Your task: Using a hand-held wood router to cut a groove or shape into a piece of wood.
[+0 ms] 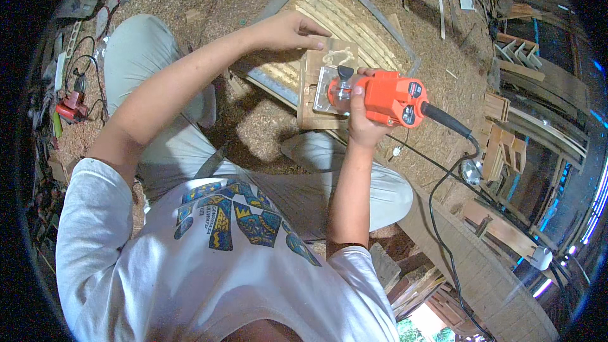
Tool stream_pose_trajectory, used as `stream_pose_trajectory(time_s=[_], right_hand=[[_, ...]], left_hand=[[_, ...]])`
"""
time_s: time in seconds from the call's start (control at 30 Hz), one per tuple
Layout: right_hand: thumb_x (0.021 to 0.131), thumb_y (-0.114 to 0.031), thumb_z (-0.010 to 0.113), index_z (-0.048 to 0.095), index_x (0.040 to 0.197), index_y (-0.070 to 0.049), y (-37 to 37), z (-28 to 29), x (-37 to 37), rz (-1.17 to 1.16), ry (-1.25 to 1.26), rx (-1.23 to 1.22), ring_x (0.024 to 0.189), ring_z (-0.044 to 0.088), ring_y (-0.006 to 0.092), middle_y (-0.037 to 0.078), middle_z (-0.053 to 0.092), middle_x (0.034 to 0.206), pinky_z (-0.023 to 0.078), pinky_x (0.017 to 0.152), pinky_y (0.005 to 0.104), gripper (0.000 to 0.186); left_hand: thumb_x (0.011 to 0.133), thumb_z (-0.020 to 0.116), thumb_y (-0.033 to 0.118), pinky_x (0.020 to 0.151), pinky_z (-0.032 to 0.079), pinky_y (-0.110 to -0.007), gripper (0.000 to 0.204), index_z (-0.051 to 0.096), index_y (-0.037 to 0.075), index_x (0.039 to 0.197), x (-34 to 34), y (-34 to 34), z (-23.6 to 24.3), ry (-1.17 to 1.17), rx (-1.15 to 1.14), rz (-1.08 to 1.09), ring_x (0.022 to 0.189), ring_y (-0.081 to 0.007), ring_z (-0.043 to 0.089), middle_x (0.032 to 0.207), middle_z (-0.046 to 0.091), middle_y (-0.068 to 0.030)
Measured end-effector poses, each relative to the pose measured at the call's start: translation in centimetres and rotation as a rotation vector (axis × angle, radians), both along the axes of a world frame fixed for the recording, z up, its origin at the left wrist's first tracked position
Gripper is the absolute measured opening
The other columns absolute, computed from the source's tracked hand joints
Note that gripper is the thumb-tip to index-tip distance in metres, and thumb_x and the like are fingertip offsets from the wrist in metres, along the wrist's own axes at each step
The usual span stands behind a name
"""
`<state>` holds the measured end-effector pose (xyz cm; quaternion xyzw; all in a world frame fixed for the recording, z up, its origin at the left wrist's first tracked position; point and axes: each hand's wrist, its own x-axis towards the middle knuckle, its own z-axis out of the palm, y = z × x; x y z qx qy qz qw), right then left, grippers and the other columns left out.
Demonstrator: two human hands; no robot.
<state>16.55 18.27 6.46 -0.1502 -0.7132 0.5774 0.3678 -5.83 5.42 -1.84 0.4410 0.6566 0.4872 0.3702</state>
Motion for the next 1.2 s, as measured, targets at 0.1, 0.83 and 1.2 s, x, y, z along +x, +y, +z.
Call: stream_pose_trajectory(time_s=[0.1, 0.83, 1.2], right_hand=[[0.084, 0.001, 0.075, 0.057, 0.127, 0.002, -0.3, -0.2, -0.1, 0.016, -0.008, 0.014, 0.106, 0.070, 0.0302, 0.016, 0.068, 0.113, 0.057, 0.098, 0.0467, 0.046], [0.086, -0.003, 0.079, 0.058, 0.127, 0.002, -1.5, -0.6, 0.1, 0.075, -0.078, 0.041, 0.111, 0.068, 0.0283, 0.016, 0.070, 0.116, 0.055, 0.099, 0.0427, 0.045], [0.085, -0.001, 0.077, 0.060, 0.125, 0.001, -1.6, -1.4, -0.6, 0.068, -0.035, 0.075, 0.106, 0.069, 0.0256, 0.013, 0.070, 0.112, 0.056, 0.096, 0.0411, 0.044]], left_hand=[[0.096, 0.079, 0.040, 0.103, 0.055, -0.036, 0.056, 0.070, 0.006, 0.140, 0.1, -0.1, 0.3, -0.009, -0.028, 0.000, 0.117, -0.0211, 0.072, 0.126, 0.077, -0.0168], [0.096, 0.078, 0.044, 0.104, 0.054, -0.038, 0.054, 0.072, 0.009, 0.137, 0.0, -0.1, 0.0, 0.028, -0.036, 0.015, 0.117, -0.0228, 0.073, 0.125, 0.077, -0.0158], [0.096, 0.078, 0.031, 0.090, 0.057, -0.033, 0.036, 0.079, 0.004, 0.119, -0.7, 0.4, -0.3, -0.097, -0.045, 0.170, 0.099, -0.0144, 0.072, 0.108, 0.080, -0.0087]])
